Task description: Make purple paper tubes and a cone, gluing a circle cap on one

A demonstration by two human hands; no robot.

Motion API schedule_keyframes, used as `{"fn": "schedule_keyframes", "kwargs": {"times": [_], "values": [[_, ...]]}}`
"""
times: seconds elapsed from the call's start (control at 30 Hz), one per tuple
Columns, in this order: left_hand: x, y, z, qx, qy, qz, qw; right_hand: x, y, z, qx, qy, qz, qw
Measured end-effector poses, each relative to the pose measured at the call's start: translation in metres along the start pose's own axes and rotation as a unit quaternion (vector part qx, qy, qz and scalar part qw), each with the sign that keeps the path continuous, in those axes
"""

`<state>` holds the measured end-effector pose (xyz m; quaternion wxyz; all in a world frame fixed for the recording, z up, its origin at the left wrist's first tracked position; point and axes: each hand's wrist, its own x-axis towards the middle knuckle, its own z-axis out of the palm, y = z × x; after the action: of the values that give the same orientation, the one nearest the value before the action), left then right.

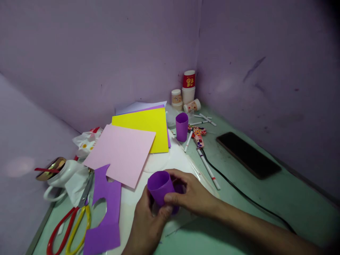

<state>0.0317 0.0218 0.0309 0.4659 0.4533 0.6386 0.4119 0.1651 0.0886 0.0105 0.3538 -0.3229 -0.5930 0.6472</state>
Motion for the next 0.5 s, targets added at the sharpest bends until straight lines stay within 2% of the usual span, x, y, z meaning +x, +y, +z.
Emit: {"fn": "schedule_keyframes", "kwargs": {"times": [0.13,0.2,0.27,0.37,0.43,0.5], "values": [[0.001,0.0,-0.007,0.023,0.032,0.021,0.999,-0.001,-0.004,-0.003,-0.014,0.004,-0.004,1.0],[0.008,-0.002,-0.021,0.042,0.098,0.043,0.993,0.001,-0.007,-0.01,-0.033,0.035,-0.012,0.999],[0.021,-0.005,-0.041,0.046,0.211,0.073,0.974,0.005,-0.008,-0.021,-0.053,0.102,-0.038,0.993],[0.046,-0.009,-0.073,0.082,0.365,0.099,0.922,0.014,-0.005,-0.044,-0.07,0.228,-0.08,0.968],[0.06,-0.009,-0.09,0.108,0.4,0.085,0.906,0.021,-0.002,-0.06,-0.071,0.288,-0.089,0.951],[0.07,-0.01,-0.099,0.129,0.409,0.065,0.901,0.026,0.0,-0.073,-0.082,0.333,-0.09,0.935]]}}
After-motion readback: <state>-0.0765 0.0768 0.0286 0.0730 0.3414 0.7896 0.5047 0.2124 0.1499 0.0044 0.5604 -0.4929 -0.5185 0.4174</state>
